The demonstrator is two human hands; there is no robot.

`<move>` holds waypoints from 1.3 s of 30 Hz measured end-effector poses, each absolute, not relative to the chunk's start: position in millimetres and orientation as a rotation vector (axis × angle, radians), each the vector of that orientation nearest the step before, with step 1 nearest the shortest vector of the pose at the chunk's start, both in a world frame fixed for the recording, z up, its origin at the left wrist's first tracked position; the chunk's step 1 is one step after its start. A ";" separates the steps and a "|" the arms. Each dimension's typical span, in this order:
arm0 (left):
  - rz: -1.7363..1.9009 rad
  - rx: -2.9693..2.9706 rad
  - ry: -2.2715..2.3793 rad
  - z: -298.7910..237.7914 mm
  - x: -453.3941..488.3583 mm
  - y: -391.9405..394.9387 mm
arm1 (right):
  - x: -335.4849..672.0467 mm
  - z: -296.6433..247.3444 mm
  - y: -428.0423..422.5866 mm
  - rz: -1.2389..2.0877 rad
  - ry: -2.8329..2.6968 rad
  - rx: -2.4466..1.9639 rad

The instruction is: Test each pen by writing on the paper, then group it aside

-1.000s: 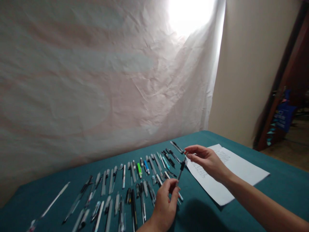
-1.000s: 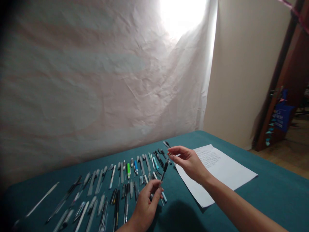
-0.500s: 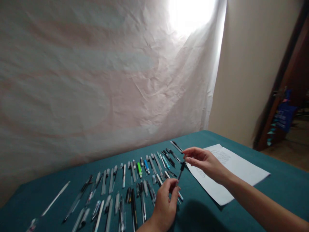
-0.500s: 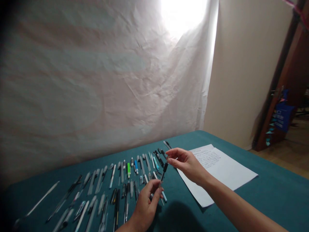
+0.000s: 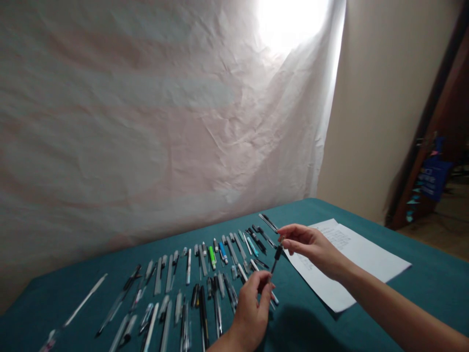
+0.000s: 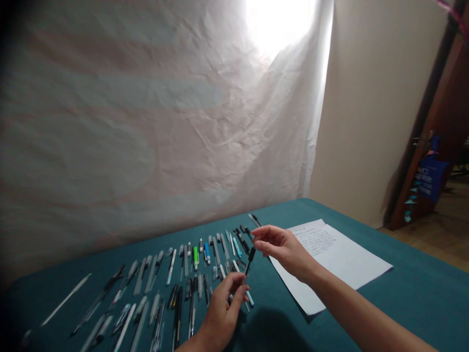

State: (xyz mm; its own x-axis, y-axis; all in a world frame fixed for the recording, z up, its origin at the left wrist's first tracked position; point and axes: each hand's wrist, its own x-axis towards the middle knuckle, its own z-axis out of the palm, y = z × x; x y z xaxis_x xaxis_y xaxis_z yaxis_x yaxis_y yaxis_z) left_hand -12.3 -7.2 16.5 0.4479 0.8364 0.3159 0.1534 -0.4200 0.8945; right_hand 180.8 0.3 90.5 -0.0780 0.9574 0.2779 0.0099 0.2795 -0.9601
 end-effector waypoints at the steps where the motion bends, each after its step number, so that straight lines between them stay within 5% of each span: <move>1: 1.013 1.851 0.838 16.6 -12.4 -7.3 | 181.1 89.9 0.7 1.038 -1.400 -0.981; 39: 1.041 1.829 0.861 13.6 -10.6 -4.1 | 170.5 87.6 -1.3 1.066 -1.513 -1.027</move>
State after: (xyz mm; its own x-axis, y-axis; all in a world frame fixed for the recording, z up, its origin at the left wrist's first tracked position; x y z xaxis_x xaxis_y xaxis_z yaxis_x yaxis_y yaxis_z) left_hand -10.6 -4.1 13.6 0.4191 0.8507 0.3173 0.1525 -0.4105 0.8990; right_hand 170.5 -1.3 87.6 -0.1613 0.9573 0.2397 0.0965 0.2570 -0.9616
